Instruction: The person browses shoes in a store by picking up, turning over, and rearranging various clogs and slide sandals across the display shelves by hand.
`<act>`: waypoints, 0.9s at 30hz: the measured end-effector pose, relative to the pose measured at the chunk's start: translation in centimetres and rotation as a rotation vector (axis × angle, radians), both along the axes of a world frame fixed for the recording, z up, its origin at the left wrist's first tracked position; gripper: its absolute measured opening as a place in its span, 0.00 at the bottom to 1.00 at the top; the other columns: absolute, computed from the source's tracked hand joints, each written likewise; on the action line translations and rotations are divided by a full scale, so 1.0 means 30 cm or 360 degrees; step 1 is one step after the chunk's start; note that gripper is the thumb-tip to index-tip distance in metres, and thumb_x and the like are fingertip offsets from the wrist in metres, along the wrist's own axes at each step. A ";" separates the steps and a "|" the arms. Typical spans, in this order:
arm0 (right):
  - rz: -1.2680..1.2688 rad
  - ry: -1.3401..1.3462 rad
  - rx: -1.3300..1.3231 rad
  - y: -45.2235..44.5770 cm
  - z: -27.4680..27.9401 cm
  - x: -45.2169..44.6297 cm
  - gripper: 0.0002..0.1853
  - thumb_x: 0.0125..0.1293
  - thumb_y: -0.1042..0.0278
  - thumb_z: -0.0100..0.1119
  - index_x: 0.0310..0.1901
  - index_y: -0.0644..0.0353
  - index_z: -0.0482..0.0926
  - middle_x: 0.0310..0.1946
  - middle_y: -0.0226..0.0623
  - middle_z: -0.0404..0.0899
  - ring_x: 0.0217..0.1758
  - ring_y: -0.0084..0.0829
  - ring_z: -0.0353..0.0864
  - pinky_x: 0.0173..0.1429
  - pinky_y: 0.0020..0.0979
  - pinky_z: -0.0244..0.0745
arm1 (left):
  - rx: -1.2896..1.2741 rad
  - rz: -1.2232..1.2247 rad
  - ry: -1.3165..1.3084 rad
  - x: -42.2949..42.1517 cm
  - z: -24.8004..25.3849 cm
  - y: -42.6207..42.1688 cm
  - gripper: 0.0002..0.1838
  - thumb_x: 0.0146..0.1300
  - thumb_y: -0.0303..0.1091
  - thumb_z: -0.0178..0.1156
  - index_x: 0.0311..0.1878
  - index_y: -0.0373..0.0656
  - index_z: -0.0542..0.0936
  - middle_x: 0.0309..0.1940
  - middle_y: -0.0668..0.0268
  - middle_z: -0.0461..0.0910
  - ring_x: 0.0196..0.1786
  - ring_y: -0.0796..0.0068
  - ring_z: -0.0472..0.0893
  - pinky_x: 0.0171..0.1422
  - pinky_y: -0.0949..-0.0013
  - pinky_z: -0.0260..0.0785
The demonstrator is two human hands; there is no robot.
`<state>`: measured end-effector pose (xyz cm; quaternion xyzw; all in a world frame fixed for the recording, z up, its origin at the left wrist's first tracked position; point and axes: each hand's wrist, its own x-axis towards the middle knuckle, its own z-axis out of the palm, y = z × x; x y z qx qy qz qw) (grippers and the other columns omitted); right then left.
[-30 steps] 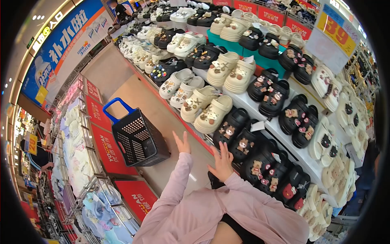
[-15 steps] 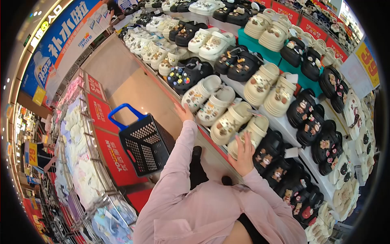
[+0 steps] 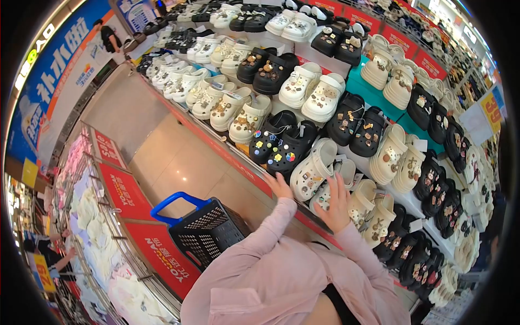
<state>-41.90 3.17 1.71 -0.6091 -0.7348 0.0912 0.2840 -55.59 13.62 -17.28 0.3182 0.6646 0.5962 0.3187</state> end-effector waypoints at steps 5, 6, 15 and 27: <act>0.0182 0.0072 -0.0086 0.345 -0.064 -0.104 0.37 0.56 0.58 0.64 0.66 0.57 0.59 0.65 0.50 0.59 0.71 0.47 0.56 0.68 0.45 0.51 | 0.0206 0.0127 0.0021 -0.321 0.025 0.304 0.38 0.71 0.49 0.43 0.72 0.33 0.43 0.74 0.45 0.37 0.76 0.54 0.39 0.78 0.59 0.32; 0.0164 0.0100 -0.0067 0.429 -0.110 -0.126 0.36 0.57 0.58 0.63 0.65 0.58 0.60 0.64 0.49 0.61 0.70 0.46 0.57 0.67 0.45 0.53 | 0.0202 0.0111 0.0016 -0.349 0.034 0.353 0.38 0.71 0.49 0.43 0.72 0.33 0.43 0.74 0.45 0.37 0.76 0.54 0.39 0.78 0.59 0.32; -0.0047 -0.0413 -0.0621 0.706 -0.200 -0.231 0.35 0.61 0.40 0.55 0.67 0.39 0.59 0.48 0.41 0.79 0.55 0.42 0.75 0.59 0.48 0.56 | 0.0000 -0.0006 0.0337 -0.502 0.030 0.566 0.41 0.70 0.56 0.43 0.74 0.38 0.41 0.74 0.45 0.36 0.77 0.52 0.37 0.77 0.57 0.34; 0.0086 -0.0274 -0.0745 0.866 -0.216 -0.305 0.24 0.60 0.43 0.58 0.52 0.48 0.75 0.37 0.40 0.84 0.45 0.40 0.82 0.49 0.39 0.74 | 0.0074 -0.0288 0.0180 -0.434 -0.006 0.430 0.37 0.71 0.46 0.44 0.74 0.41 0.39 0.75 0.50 0.34 0.77 0.58 0.36 0.77 0.61 0.32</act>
